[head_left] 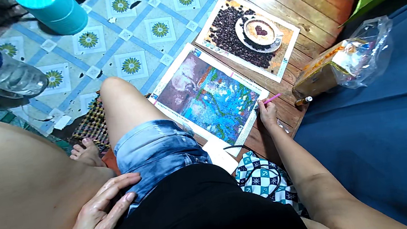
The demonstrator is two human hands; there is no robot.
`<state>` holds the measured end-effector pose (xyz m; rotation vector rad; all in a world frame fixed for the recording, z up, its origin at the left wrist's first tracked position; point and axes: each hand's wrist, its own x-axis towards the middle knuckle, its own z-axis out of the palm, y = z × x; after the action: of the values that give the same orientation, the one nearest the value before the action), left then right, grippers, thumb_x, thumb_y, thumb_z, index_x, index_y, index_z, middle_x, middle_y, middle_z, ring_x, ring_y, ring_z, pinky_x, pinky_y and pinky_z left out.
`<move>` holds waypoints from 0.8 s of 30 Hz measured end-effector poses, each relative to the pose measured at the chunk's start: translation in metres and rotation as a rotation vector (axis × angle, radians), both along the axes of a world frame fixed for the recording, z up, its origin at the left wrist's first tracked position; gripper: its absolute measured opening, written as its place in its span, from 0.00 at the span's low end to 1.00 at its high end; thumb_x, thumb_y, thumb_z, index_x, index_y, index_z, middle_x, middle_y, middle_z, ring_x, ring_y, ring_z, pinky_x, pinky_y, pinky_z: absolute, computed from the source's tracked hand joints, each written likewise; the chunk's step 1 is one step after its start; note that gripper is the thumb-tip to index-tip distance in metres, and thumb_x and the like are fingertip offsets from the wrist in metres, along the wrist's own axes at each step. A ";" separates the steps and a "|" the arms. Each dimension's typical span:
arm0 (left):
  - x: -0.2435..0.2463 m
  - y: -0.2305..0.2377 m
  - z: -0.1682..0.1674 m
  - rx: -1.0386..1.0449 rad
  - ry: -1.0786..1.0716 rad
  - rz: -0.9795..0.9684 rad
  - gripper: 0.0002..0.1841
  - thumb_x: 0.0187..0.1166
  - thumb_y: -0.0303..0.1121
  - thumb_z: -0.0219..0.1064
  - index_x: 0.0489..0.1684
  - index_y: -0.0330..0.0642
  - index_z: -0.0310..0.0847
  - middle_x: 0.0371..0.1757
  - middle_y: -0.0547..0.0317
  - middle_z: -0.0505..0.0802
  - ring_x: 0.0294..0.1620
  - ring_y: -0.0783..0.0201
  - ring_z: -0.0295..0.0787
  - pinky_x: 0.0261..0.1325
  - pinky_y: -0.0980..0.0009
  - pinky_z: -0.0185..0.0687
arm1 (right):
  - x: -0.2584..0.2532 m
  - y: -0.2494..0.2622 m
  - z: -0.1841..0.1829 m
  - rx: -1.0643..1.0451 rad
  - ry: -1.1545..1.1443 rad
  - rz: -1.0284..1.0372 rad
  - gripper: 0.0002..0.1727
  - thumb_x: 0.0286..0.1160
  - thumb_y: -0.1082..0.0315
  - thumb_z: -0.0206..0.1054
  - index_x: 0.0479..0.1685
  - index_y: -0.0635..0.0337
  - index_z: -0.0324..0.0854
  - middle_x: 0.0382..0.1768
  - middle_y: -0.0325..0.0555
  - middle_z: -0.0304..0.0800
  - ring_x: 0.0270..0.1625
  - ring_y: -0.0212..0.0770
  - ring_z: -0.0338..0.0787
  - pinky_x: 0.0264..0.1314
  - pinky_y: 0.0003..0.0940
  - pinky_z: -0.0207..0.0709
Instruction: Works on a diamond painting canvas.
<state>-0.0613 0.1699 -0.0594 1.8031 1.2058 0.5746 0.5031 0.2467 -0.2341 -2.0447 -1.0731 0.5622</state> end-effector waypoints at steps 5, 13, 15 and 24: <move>0.001 0.000 0.000 0.001 -0.004 0.000 0.19 0.86 0.43 0.58 0.64 0.43 0.85 0.68 0.54 0.89 0.70 0.56 0.84 0.76 0.59 0.78 | -0.001 -0.001 0.000 -0.019 -0.083 0.036 0.21 0.91 0.52 0.56 0.43 0.61 0.84 0.28 0.53 0.85 0.34 0.53 0.87 0.44 0.60 0.80; 0.001 0.001 -0.001 0.004 -0.002 0.002 0.19 0.86 0.43 0.58 0.64 0.43 0.85 0.68 0.54 0.89 0.70 0.56 0.84 0.76 0.59 0.77 | -0.004 -0.002 0.004 -0.011 -0.147 0.085 0.20 0.90 0.55 0.57 0.42 0.63 0.85 0.29 0.54 0.87 0.36 0.54 0.88 0.46 0.61 0.80; 0.001 0.001 -0.001 0.004 0.002 0.003 0.19 0.86 0.43 0.58 0.64 0.43 0.85 0.68 0.54 0.89 0.71 0.56 0.84 0.76 0.59 0.77 | -0.003 -0.002 0.005 -0.028 -0.128 0.085 0.20 0.89 0.55 0.57 0.42 0.64 0.86 0.31 0.55 0.87 0.39 0.55 0.88 0.49 0.63 0.79; 0.000 0.001 -0.001 0.001 -0.005 0.007 0.19 0.86 0.43 0.58 0.64 0.43 0.86 0.68 0.54 0.89 0.71 0.56 0.84 0.76 0.59 0.78 | -0.001 0.000 0.005 0.044 0.220 -0.013 0.17 0.90 0.55 0.57 0.41 0.62 0.78 0.24 0.42 0.76 0.23 0.34 0.76 0.31 0.36 0.76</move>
<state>-0.0611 0.1705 -0.0602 1.7977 1.2092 0.5841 0.5022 0.2471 -0.2291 -1.8999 -0.9333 0.7317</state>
